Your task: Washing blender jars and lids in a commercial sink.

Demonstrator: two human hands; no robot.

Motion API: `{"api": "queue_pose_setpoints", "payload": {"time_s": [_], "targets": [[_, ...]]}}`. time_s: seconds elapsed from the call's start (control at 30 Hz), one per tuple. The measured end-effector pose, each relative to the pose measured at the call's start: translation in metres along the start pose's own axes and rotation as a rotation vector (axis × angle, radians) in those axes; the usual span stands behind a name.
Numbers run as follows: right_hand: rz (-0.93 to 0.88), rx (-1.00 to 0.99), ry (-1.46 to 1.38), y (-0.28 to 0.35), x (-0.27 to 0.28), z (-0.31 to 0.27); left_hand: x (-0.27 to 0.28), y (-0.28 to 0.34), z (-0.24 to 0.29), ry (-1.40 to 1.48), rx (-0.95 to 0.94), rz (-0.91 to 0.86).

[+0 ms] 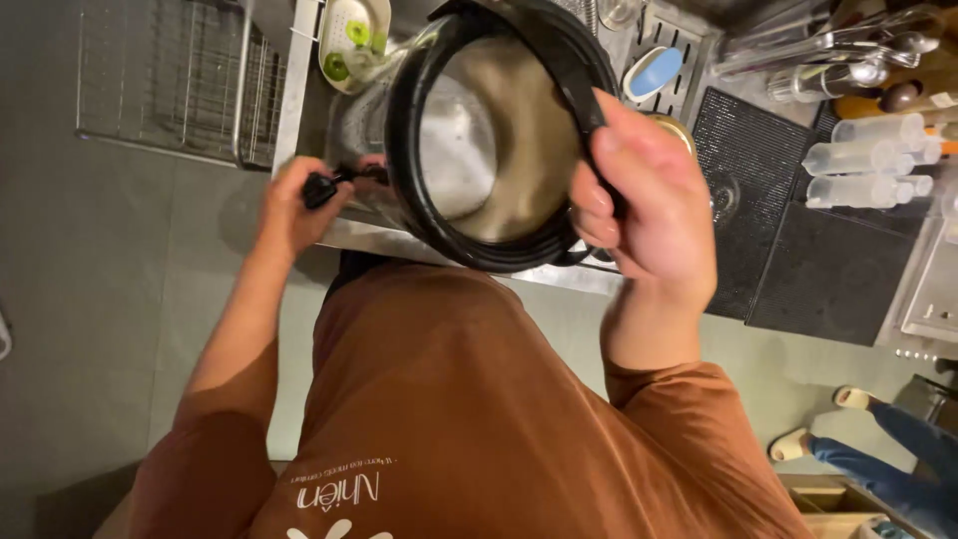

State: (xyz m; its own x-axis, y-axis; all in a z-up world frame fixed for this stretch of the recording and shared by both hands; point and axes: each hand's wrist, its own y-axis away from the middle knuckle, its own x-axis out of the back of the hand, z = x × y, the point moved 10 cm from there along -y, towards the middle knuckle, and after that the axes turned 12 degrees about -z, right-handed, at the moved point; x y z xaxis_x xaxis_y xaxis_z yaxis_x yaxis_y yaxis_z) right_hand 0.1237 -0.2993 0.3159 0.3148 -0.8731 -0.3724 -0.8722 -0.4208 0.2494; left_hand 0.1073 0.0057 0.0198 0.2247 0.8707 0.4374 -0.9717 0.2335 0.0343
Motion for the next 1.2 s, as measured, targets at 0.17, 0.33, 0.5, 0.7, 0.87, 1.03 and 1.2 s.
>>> {"api": "queue_pose_setpoints", "payload": {"time_s": [0.17,0.33,0.5,0.7,0.87,1.03,1.2], "targets": [[0.003,0.11,0.107,0.009,0.003,-0.018,0.08,0.012,0.1,-0.144,-0.089,0.174],[0.072,0.135,0.02,-0.011,0.04,0.025,0.12,0.025,0.166,-0.38,-0.042,0.297],[0.153,0.096,-0.086,-0.025,0.072,0.079,0.125,0.027,0.178,-0.497,-0.086,0.317],[0.177,0.08,-0.159,-0.033,0.088,0.115,0.117,0.023,0.181,-0.524,-0.145,0.293],[0.224,0.038,-0.182,-0.036,0.097,0.137,0.113,0.021,0.179,-0.547,-0.128,0.267],[0.226,0.021,-0.195,-0.038,0.101,0.15,0.109,0.018,0.18,-0.558,-0.134,0.248],[0.248,0.004,-0.195,-0.038,0.106,0.157,0.107,0.016,0.179,-0.553,-0.124,0.24]]}}
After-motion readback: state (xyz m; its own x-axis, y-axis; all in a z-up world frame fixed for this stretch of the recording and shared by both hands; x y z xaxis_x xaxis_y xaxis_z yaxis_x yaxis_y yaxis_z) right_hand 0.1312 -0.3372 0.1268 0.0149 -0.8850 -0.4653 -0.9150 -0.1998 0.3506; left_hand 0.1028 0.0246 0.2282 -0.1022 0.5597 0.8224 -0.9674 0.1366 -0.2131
